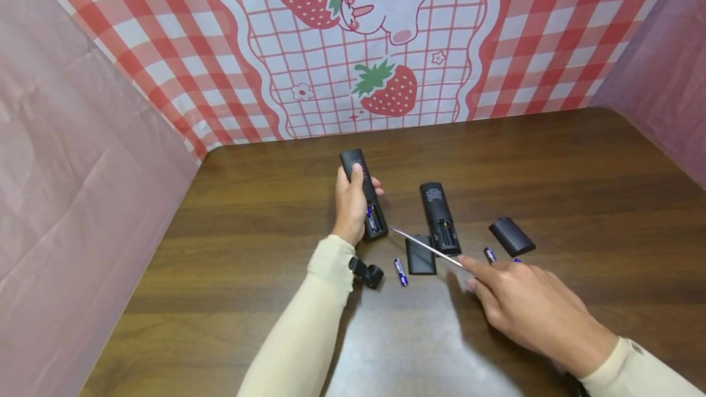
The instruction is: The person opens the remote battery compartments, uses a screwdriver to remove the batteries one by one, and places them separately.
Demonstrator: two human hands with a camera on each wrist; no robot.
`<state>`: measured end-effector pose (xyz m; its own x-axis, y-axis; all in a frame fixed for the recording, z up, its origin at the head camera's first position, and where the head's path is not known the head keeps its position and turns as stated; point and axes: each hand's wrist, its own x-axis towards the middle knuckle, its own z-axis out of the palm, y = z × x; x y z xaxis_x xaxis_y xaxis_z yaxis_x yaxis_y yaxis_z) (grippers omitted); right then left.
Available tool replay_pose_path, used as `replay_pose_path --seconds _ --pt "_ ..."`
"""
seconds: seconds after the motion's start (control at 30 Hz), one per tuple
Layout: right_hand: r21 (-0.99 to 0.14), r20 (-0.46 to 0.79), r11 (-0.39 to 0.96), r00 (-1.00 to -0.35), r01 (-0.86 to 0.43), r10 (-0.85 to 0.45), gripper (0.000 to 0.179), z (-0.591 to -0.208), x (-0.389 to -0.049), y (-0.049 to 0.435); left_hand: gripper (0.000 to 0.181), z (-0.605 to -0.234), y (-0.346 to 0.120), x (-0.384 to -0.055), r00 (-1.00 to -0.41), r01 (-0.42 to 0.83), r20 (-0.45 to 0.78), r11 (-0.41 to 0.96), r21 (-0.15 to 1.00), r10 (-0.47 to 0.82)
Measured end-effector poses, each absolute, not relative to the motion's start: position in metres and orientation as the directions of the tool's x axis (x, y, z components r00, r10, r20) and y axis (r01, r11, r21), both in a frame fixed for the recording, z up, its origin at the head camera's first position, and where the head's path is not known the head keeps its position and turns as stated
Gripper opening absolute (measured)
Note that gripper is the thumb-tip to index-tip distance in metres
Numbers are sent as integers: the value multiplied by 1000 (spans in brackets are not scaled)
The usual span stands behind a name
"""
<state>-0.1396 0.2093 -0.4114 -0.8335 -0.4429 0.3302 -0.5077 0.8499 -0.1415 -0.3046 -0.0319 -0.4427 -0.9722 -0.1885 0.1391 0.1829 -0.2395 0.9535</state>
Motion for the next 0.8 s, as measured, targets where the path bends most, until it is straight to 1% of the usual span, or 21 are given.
replay_pose_path --seconds 0.27,0.47,0.7,0.8 --pt "-152 249 877 -876 -456 -413 36 -408 -141 210 24 -441 -33 -303 -974 166 116 -259 952 -196" --pt "-156 263 873 -871 -463 -415 37 -410 -142 210 26 -442 -34 -303 -973 163 109 -271 949 -203" --pt "-162 236 880 -884 -446 -404 37 -409 -142 209 25 -440 -34 -304 -974 157 100 -285 946 -205" --pt "-153 259 875 -873 -459 -413 37 -408 -143 209 25 -440 -35 -304 -976 148 87 -307 940 -202"
